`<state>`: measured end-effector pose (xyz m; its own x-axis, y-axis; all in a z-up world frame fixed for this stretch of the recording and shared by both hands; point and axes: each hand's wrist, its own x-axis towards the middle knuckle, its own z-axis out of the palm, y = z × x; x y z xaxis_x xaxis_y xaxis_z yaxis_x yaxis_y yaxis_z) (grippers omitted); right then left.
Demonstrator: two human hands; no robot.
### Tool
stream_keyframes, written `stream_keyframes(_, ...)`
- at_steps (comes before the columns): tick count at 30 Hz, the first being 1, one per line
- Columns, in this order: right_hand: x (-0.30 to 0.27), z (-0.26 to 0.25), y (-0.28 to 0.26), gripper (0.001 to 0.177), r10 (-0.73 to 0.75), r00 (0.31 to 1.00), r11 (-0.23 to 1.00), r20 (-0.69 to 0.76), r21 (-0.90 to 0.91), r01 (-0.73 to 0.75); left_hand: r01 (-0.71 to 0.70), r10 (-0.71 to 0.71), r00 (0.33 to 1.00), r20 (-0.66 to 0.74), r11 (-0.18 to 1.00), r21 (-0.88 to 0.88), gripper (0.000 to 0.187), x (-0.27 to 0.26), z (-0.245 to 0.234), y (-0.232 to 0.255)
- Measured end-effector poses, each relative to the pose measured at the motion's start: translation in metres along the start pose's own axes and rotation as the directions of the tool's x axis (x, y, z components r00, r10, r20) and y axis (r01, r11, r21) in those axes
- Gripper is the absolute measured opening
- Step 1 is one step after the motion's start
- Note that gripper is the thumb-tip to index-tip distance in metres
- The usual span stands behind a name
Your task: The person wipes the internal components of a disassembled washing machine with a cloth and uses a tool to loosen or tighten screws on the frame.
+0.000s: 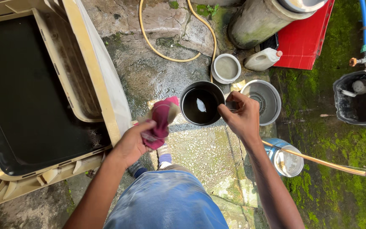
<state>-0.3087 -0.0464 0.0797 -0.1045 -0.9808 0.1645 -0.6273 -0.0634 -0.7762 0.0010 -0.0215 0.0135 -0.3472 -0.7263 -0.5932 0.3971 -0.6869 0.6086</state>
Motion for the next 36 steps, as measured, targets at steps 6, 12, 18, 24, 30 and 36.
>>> stream_keyframes(6, -0.003, -0.005, 0.000, 0.019, 0.002, 1.000, 0.999, -0.020, -0.034, -0.003, -0.053, 0.334, 0.937, -0.098, 0.416, 0.908, 0.027, -0.017, 0.033, 0.001)
stream_keyframes(12, -0.007, -0.011, 0.004, 0.018, -0.051, 0.998, 0.998, -0.032, 0.043, 0.053, -0.736, 0.817, 0.546, 0.186, 0.362, 0.572, 0.027, -0.035, 0.031, -0.001)
stream_keyframes(18, -0.003, -0.012, 0.000, 0.016, 0.007, 1.000, 0.998, 0.010, -0.060, -0.006, -0.217, 0.293, 0.944, 0.154, 0.900, -0.377, 0.033, 0.050, 0.001, -0.026)
stream_keyframes(24, 0.003, -0.008, -0.004, 0.018, -0.092, 0.993, 0.990, 0.080, -0.095, 0.099, 0.170, -0.156, 0.983, 0.094, 0.970, -0.175, 0.023, 0.058, 0.017, -0.039)
stream_keyframes(30, 0.018, -0.002, 0.000, 0.028, -0.264, 0.936, 0.893, 0.234, -0.306, 0.329, 0.063, -0.042, 0.993, -0.106, 0.977, 0.203, 0.042, 0.076, 0.025, -0.042)
stream_keyframes(36, 0.038, 0.010, 0.004, 0.026, -0.343, 0.863, 0.812, 0.370, -0.346, 0.471, 0.078, -0.090, 0.980, -0.175, 0.994, -0.077, 0.029, 0.109, 0.013, -0.056)
